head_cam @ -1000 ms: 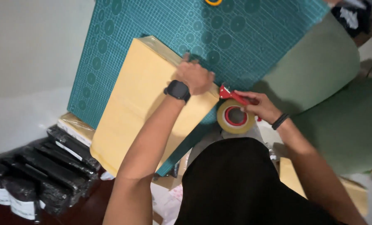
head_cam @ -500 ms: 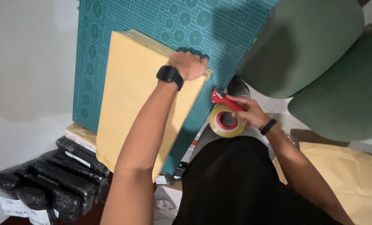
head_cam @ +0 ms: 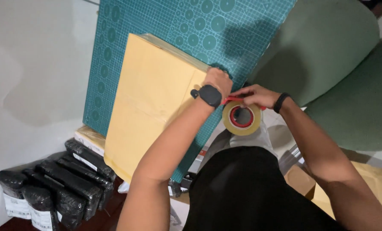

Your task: The person wraps a flat object in yellow paper, folds the edges around it, and secures the seams and edges with clear tape using a handheld tape dispenser.

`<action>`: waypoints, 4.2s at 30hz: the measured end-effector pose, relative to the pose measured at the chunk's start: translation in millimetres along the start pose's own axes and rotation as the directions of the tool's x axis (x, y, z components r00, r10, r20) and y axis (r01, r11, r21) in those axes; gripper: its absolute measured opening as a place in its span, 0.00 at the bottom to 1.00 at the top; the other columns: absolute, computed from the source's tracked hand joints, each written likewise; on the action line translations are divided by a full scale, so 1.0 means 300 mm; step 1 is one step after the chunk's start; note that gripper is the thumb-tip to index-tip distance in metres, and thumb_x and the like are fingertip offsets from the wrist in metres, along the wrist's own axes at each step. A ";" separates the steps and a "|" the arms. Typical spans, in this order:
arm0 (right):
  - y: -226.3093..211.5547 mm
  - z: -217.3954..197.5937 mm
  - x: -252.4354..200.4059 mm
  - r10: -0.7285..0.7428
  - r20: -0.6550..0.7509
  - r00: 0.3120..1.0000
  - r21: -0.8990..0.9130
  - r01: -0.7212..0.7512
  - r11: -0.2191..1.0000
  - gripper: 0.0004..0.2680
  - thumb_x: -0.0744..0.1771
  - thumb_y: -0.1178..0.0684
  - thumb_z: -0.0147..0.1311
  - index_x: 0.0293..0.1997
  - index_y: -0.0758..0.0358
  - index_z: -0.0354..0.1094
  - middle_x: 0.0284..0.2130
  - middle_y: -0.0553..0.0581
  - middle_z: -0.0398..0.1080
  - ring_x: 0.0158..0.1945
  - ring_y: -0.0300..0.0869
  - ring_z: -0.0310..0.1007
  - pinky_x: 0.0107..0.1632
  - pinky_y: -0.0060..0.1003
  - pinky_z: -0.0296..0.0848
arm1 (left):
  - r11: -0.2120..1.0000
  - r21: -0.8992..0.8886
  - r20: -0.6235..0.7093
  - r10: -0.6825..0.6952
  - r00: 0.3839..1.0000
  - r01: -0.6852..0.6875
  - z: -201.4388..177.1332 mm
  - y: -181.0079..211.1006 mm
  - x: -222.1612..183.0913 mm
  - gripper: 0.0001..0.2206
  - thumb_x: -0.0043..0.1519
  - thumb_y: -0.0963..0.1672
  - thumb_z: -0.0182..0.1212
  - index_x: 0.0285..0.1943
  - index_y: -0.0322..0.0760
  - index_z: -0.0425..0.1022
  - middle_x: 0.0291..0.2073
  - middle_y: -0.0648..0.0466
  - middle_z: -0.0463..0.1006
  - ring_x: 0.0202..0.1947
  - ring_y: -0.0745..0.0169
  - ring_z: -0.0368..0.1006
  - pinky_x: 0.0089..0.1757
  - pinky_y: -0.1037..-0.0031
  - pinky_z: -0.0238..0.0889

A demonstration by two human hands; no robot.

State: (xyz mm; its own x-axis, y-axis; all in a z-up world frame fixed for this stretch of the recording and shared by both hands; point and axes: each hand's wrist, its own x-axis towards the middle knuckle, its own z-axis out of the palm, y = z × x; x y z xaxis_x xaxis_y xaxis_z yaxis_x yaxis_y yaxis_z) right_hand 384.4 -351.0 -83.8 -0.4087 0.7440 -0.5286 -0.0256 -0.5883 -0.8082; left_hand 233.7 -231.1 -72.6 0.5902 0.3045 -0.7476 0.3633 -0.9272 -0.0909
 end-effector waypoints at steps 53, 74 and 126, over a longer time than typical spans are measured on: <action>-0.661 -0.147 -0.140 -0.750 0.105 0.654 -0.944 0.302 0.131 0.21 0.61 0.47 0.68 0.61 0.35 0.70 0.43 0.59 0.75 0.37 0.49 0.74 0.36 0.42 0.72 | -0.771 -0.571 0.034 -0.366 0.930 -0.282 -0.386 -0.407 -0.545 0.20 0.57 0.43 0.71 0.59 0.33 0.76 0.36 0.54 0.81 0.40 0.68 0.76 0.48 0.76 0.71; -0.963 -0.055 0.202 -0.792 0.214 0.572 -0.900 0.431 0.067 0.17 0.60 0.44 0.66 0.53 0.47 0.80 0.32 0.62 0.72 0.29 0.50 0.75 0.30 0.38 0.74 | -0.550 -0.738 0.205 -0.734 0.647 -0.391 -0.302 -0.640 -0.551 0.24 0.56 0.42 0.74 0.63 0.32 0.76 0.45 0.47 0.75 0.32 0.72 0.75 0.37 0.73 0.76; -0.791 -0.330 0.820 0.453 0.283 0.846 -0.454 -0.298 0.840 0.24 0.54 0.54 0.67 0.57 0.59 0.77 0.35 0.68 0.81 0.13 0.48 0.72 0.10 0.35 0.69 | -0.243 -0.939 0.340 -0.762 0.551 0.243 0.464 -1.104 -0.386 0.24 0.46 0.52 0.85 0.51 0.66 0.83 0.42 0.59 0.73 0.51 0.61 0.75 0.51 0.71 0.69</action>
State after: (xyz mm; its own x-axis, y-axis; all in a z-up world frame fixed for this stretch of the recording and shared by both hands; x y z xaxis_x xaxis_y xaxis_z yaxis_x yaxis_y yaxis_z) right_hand 380.1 3.0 -47.8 -0.6155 0.2732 -0.7393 0.5140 -0.5720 -0.6393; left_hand -55.4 10.3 -47.5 -0.1963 0.8003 -0.5666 0.7321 0.5040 0.4582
